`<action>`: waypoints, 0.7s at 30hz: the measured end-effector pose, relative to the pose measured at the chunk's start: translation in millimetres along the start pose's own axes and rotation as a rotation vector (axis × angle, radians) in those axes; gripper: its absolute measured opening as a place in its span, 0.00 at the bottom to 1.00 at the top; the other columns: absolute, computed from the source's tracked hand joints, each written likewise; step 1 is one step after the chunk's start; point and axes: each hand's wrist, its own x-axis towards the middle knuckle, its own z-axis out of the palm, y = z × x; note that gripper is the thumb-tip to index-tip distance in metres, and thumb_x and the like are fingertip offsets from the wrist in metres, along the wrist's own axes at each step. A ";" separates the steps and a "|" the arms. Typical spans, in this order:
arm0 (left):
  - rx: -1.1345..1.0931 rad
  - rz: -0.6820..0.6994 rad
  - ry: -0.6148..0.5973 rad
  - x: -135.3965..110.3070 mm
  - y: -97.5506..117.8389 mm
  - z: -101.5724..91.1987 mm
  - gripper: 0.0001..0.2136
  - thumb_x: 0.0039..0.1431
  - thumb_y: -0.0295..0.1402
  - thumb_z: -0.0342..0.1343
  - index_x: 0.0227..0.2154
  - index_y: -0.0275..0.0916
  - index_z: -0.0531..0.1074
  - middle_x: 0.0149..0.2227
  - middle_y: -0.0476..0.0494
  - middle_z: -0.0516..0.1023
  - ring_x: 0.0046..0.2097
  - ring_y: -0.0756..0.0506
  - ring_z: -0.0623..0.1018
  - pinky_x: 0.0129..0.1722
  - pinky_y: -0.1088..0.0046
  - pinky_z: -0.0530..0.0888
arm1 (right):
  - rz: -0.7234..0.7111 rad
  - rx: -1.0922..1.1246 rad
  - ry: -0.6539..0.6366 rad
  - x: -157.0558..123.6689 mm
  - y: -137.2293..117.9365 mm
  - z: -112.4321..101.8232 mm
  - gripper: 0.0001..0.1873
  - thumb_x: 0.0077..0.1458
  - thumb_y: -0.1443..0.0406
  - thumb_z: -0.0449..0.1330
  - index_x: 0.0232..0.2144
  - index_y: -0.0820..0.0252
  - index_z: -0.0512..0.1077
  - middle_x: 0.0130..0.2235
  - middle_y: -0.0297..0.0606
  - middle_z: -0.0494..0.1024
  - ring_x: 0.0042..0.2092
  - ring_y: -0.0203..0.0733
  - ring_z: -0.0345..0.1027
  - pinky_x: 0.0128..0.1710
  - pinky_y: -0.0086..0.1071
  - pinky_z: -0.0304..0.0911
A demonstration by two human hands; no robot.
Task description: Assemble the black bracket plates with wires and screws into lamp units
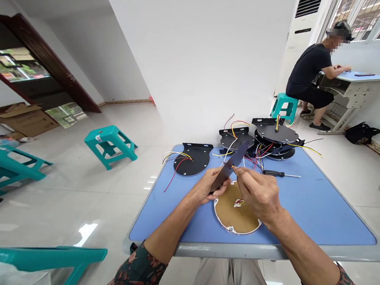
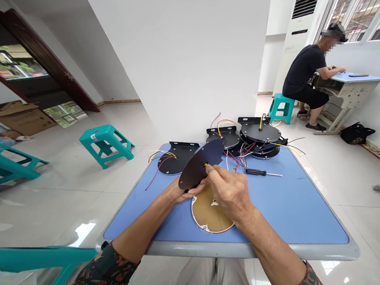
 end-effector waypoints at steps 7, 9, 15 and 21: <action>0.083 0.039 0.062 -0.8 0.4 4.9 0.26 0.53 0.60 0.58 0.25 0.40 0.62 0.13 0.59 0.58 0.12 0.58 0.50 0.10 0.82 0.46 | 0.027 -0.014 -0.017 1.0 -1.1 -1.2 0.12 0.64 0.76 0.54 0.31 0.60 0.73 0.24 0.31 0.77 0.23 0.30 0.66 0.24 0.27 0.56; 0.117 0.057 0.081 -0.1 -0.4 5.5 0.26 0.52 0.61 0.59 0.24 0.40 0.62 0.11 0.59 0.58 0.11 0.57 0.51 0.10 0.81 0.46 | 0.059 -0.013 -0.009 2.4 -2.3 -1.3 0.13 0.65 0.75 0.53 0.29 0.58 0.71 0.20 0.28 0.72 0.20 0.30 0.62 0.23 0.27 0.54; 0.150 0.123 0.150 2.3 -2.4 7.2 0.28 0.48 0.62 0.62 0.27 0.37 0.68 0.14 0.59 0.58 0.13 0.57 0.53 0.13 0.80 0.47 | 0.257 0.164 -0.032 2.4 -5.1 -0.2 0.05 0.64 0.71 0.55 0.37 0.56 0.67 0.24 0.29 0.78 0.20 0.33 0.67 0.22 0.27 0.57; 0.137 0.136 0.150 0.7 -2.3 6.8 0.34 0.46 0.65 0.62 0.35 0.33 0.75 0.18 0.56 0.64 0.15 0.58 0.54 0.13 0.80 0.48 | 0.619 0.543 -0.195 4.8 -5.4 -5.5 0.03 0.66 0.62 0.55 0.40 0.52 0.62 0.24 0.29 0.77 0.22 0.37 0.69 0.24 0.31 0.62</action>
